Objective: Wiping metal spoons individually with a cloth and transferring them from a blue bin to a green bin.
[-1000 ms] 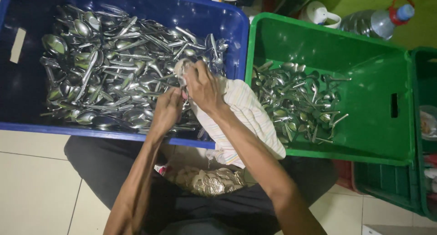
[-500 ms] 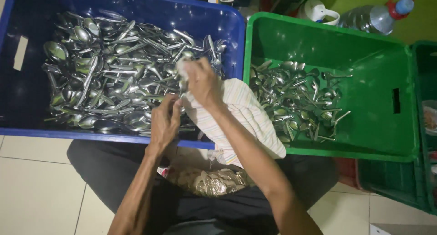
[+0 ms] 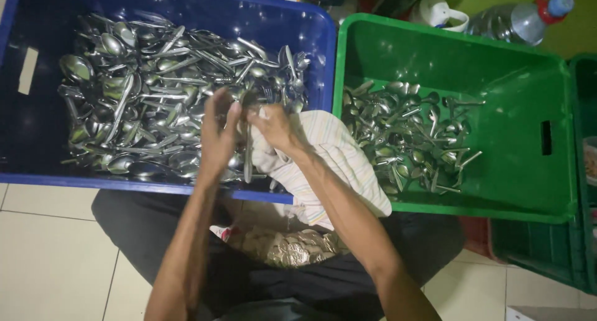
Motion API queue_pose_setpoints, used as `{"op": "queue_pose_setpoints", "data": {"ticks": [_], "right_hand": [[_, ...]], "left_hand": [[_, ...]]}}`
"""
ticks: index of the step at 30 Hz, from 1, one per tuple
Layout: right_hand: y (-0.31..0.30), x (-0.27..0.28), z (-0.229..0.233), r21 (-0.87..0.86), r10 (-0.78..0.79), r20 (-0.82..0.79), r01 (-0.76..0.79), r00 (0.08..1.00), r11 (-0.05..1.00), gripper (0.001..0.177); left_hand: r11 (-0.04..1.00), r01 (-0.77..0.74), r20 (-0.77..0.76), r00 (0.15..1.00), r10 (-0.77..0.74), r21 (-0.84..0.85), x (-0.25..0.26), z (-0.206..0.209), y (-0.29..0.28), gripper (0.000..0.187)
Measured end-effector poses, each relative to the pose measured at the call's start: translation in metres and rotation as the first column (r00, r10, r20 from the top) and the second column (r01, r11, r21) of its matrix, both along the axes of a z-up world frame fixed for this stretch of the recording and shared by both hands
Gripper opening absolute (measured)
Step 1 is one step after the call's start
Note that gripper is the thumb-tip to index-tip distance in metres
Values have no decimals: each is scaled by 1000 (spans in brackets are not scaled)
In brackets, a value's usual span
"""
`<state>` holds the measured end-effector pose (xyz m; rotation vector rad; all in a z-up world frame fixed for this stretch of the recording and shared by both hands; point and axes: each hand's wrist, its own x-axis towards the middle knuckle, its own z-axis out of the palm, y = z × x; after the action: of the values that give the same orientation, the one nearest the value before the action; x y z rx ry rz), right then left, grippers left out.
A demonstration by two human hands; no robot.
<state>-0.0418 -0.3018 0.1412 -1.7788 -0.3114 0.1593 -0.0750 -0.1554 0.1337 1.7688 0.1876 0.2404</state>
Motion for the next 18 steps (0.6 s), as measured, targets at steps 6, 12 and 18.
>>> {"op": "queue_pose_setpoints", "data": {"ticks": [6, 12, 18], "right_hand": [[15, 2, -13, -228, 8, 40, 1, 999, 974, 31], [39, 20, -85, -517, 323, 695, 135, 642, 845, 29], [34, -5, -48, -476, 275, 186, -159, 943, 865, 54]], "left_hand": [[958, -109, -170, 983, 65, -264, 23, -22, 8, 35], [825, -318, -270, 940, 209, -467, 31, -25, -6, 48], [868, -211, -35, 975, 220, -449, 45, -37, 27, 29]]}}
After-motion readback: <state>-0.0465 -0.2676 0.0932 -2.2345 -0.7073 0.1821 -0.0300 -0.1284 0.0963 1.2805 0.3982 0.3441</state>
